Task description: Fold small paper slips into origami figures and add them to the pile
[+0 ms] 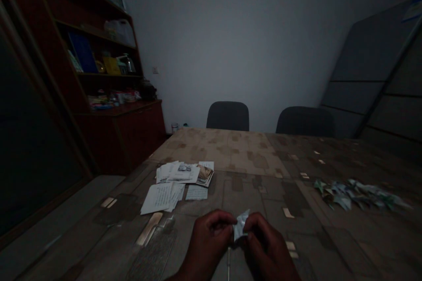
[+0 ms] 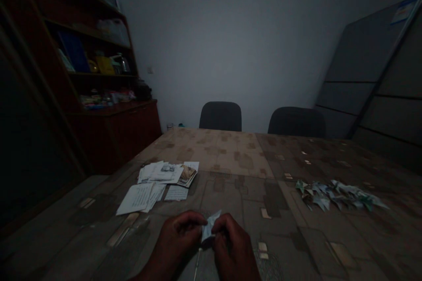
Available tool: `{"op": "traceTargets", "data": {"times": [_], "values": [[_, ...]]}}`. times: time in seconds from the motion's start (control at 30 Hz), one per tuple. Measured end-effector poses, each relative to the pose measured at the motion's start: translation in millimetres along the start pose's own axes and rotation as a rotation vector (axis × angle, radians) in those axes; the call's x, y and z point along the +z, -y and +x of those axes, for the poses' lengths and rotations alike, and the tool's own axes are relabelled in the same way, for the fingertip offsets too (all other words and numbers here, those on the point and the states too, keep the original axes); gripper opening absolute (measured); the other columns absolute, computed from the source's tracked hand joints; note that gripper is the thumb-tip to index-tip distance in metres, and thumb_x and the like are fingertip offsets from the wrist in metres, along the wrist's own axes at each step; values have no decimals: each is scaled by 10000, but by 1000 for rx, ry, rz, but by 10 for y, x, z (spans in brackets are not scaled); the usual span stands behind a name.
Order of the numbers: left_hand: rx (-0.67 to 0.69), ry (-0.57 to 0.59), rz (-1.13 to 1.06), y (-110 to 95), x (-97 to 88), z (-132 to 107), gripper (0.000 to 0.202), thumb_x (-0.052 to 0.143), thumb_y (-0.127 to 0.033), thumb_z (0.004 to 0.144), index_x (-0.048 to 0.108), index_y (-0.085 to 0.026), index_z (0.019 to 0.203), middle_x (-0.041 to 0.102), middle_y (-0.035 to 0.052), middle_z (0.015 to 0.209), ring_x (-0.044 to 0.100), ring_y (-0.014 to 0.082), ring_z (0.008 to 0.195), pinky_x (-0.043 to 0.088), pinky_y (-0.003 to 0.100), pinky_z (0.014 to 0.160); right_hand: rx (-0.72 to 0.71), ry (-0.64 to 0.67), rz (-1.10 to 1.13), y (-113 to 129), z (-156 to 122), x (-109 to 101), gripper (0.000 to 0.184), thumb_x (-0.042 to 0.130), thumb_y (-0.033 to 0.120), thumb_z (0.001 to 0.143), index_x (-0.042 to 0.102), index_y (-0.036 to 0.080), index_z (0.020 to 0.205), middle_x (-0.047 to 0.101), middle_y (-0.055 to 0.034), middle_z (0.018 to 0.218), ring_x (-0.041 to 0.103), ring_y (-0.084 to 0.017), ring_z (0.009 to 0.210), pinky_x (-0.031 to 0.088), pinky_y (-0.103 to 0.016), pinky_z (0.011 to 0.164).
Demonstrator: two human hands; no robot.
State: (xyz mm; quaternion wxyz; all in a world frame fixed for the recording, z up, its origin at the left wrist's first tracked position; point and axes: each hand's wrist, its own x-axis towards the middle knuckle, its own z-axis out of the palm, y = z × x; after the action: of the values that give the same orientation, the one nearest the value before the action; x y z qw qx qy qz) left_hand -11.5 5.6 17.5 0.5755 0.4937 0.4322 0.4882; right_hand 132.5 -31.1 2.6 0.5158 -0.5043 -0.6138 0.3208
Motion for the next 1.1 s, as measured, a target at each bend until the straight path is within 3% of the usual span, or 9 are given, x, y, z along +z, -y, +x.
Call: {"op": "traceTargets", "data": {"times": [0.43, 0.63, 0.73, 0.87, 1.03, 1.1], "values": [[87, 80, 163, -37, -51, -23, 111, 596, -145, 652, 706, -142, 672, 684, 31, 634, 631, 191, 636, 477, 255, 603, 11, 11, 6, 26, -9, 14, 124, 513, 300, 842, 555, 204, 776, 578, 10, 686, 563, -169, 645, 426, -255, 611], [114, 98, 136, 18, -50, -26, 84, 602, -185, 715, 669, -140, 737, 661, 28, 693, 619, 190, 688, 466, 249, 628, 70, -43, -91, 108, -16, 70, 110, 602, 236, 721, 512, 216, 782, 529, 56, 627, 533, -140, 571, 406, -220, 551], [121, 118, 139, 53, -47, -32, 95, 609, -228, 742, 640, -146, 708, 622, 17, 670, 589, 177, 653, 450, 240, 596, 62, -79, -152, 89, -9, 76, 82, 582, 253, 742, 514, 211, 760, 516, 53, 624, 523, -142, 565, 398, -224, 543], [181, 164, 225, 87, -64, -62, 143, 601, -264, 782, 642, -150, 705, 628, 34, 702, 587, 185, 678, 446, 244, 609, 46, -66, -143, 34, 0, 57, 46, 528, 234, 766, 534, 206, 729, 529, 43, 627, 528, -148, 587, 395, -222, 546], [225, 156, 358, 58, -57, -112, 48, 621, -179, 744, 642, -163, 785, 658, 32, 738, 601, 176, 667, 455, 234, 614, -16, -62, -151, 5, 2, 7, 87, 532, 143, 725, 568, 206, 772, 573, 31, 665, 561, -156, 601, 429, -225, 567], [196, 154, 343, 25, -37, -125, 184, 615, -126, 721, 641, -172, 897, 684, 38, 808, 624, 175, 679, 469, 230, 616, -106, -52, -171, 7, 4, -27, 109, 534, 117, 736, 572, 213, 773, 619, -1, 755, 606, -178, 695, 465, -237, 632]]}}
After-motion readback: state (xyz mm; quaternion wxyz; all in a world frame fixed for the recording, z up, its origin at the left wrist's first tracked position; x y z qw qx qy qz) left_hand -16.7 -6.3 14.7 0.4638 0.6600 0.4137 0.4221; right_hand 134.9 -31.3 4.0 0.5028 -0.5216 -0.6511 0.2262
